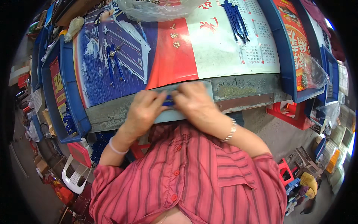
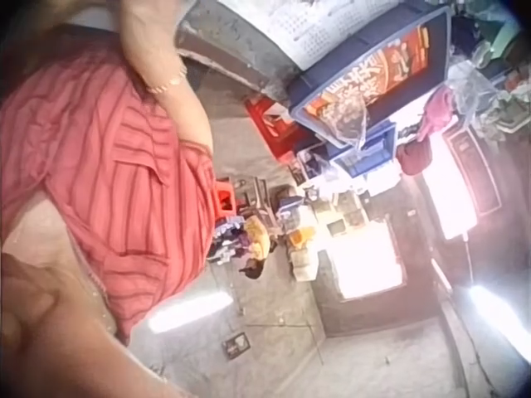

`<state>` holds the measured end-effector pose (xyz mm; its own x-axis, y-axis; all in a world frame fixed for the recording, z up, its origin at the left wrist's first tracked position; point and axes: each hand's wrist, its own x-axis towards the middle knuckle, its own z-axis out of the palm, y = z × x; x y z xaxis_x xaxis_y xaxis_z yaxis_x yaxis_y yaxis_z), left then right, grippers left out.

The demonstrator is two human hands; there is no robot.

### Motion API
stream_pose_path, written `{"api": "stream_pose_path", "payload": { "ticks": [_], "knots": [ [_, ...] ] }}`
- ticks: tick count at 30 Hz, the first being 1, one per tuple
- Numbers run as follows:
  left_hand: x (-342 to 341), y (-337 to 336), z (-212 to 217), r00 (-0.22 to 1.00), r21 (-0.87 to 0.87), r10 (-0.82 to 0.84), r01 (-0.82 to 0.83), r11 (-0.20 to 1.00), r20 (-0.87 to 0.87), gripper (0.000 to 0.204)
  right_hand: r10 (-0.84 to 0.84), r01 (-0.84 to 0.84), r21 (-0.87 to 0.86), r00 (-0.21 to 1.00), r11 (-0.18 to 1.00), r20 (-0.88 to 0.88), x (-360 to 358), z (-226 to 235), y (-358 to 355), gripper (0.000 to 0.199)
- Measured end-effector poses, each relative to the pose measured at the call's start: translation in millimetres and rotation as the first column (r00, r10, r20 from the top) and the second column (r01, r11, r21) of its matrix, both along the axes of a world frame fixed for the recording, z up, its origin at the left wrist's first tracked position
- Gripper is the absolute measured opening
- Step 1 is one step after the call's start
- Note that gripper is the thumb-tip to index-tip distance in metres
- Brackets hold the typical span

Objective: Manually assembling small blue plastic components at a workbench.

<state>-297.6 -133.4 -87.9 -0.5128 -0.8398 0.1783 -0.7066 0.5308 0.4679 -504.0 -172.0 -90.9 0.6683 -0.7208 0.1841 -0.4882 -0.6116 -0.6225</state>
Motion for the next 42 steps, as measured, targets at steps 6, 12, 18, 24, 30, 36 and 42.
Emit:
{"api": "stream_pose_path", "payload": {
  "ticks": [6,12,18,24,30,36,42],
  "knots": [
    [35.8,26.2,7.5,0.986,-0.057,0.091,-0.084,0.995,0.142,0.035,0.157,-0.155,-0.030,0.987,0.987,0.045,33.0,-4.8,7.3,0.037],
    [-52.7,-1.7,-2.3,1.000,-0.065,0.013,-0.013,0.998,-0.011,0.010,-0.038,0.030,-0.068,0.992,0.997,-0.124,-43.5,20.1,5.2,0.037],
    [-22.1,5.2,10.8,0.969,0.260,0.213,-0.174,0.950,-0.129,0.020,0.025,-0.027,-0.081,0.999,0.996,-0.028,-10.1,7.3,3.4,0.040],
    [-26.0,4.5,19.5,0.971,0.296,0.218,-0.182,0.938,-0.093,0.029,0.002,-0.002,-0.001,1.000,1.000,0.021,-21.6,13.7,4.8,0.040],
    [-26.4,7.4,27.6,0.837,0.372,0.369,-0.219,0.902,-0.403,0.028,-0.575,-0.189,0.891,0.705,0.413,0.416,-11.4,19.9,24.4,0.036],
    [-43.5,29.6,31.7,0.399,0.696,0.613,0.099,0.711,-0.682,0.022,-0.517,-0.111,0.829,0.734,0.548,0.440,-3.7,40.8,23.1,0.021],
    [-36.7,29.9,32.5,0.294,0.745,0.705,0.449,0.494,-0.645,0.012,-0.299,0.076,0.512,0.880,0.856,0.370,-7.2,45.8,21.8,0.021]
  ]
}}
